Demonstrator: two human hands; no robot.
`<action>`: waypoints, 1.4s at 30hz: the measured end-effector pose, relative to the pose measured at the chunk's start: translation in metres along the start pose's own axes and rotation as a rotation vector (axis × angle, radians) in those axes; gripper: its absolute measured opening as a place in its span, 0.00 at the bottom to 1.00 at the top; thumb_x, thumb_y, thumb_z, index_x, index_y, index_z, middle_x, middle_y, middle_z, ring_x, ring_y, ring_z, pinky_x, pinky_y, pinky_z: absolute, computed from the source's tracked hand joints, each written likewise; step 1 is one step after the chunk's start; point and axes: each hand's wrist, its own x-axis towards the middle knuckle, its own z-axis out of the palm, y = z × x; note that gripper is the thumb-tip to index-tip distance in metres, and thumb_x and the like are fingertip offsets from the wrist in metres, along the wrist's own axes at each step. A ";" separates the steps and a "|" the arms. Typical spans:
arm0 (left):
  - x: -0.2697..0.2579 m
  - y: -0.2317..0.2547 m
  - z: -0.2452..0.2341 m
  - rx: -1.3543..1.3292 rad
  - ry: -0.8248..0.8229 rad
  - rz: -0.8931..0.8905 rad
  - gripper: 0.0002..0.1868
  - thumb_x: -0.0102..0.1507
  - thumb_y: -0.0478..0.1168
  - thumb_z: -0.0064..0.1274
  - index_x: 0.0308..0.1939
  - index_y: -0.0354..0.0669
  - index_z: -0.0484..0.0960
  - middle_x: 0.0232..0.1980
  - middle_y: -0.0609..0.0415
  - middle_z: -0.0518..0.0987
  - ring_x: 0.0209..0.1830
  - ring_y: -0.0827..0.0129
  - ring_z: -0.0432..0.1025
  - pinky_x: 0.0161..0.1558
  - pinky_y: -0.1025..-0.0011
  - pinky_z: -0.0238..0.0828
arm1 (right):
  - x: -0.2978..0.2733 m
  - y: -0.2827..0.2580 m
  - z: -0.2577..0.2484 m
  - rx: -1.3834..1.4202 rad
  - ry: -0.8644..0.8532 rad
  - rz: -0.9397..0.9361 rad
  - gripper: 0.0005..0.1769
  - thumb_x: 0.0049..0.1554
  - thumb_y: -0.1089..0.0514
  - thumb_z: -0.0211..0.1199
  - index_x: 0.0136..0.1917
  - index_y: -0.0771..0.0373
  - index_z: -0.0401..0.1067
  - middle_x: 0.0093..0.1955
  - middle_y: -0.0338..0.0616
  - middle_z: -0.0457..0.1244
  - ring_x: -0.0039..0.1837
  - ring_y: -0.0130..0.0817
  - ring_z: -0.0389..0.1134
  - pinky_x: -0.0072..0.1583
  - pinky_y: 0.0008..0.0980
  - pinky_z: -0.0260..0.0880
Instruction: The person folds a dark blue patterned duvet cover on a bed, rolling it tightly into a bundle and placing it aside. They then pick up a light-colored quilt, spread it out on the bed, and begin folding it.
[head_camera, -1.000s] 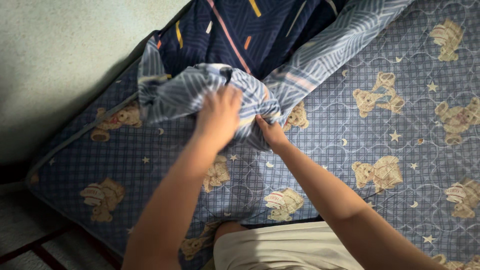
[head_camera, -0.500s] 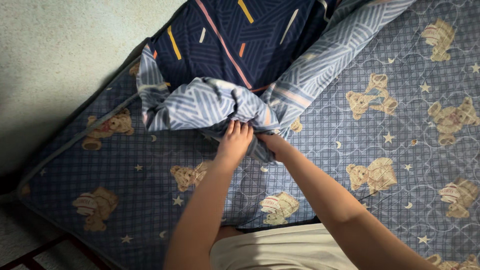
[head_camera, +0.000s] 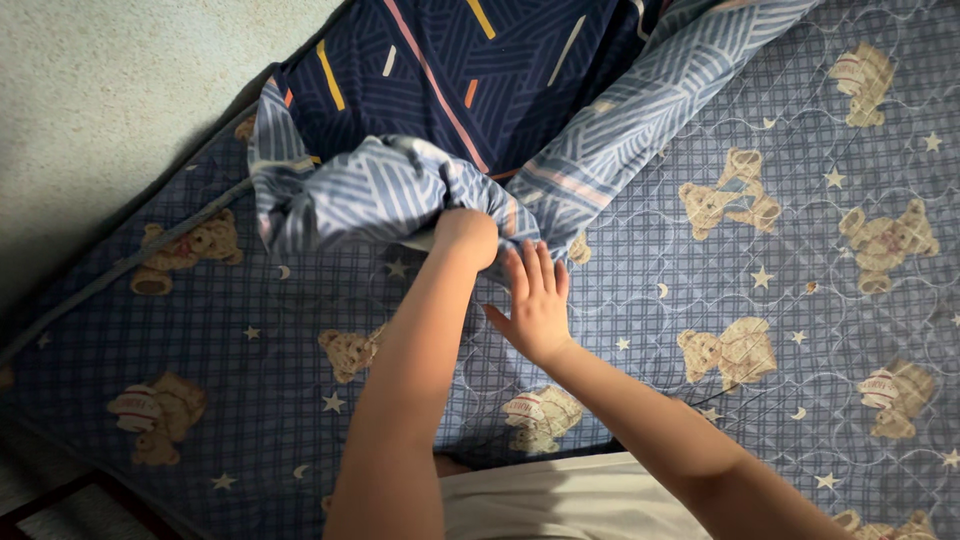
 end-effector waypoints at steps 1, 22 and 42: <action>0.007 0.001 -0.005 -0.007 -0.016 -0.013 0.11 0.60 0.40 0.54 0.41 0.47 0.90 0.47 0.48 0.86 0.49 0.57 0.80 0.48 0.60 0.75 | 0.005 0.001 0.001 -0.019 -0.016 0.007 0.59 0.41 0.42 0.78 0.76 0.67 0.52 0.77 0.64 0.49 0.77 0.66 0.48 0.70 0.69 0.47; -0.011 -0.052 -0.026 0.399 0.670 0.250 0.32 0.67 0.41 0.42 0.78 0.56 0.62 0.83 0.51 0.55 0.81 0.43 0.49 0.74 0.38 0.45 | 0.114 0.214 0.113 1.393 -0.385 0.957 0.29 0.60 0.48 0.62 0.68 0.67 0.68 0.55 0.47 0.70 0.54 0.34 0.72 0.56 0.37 0.74; 0.218 0.067 0.003 0.321 0.114 0.003 0.20 0.69 0.47 0.40 0.63 0.63 0.77 0.68 0.55 0.73 0.75 0.51 0.57 0.73 0.37 0.33 | 0.110 0.247 0.106 1.656 -0.355 1.214 0.27 0.58 0.45 0.66 0.60 0.69 0.74 0.49 0.51 0.69 0.49 0.45 0.71 0.49 0.44 0.69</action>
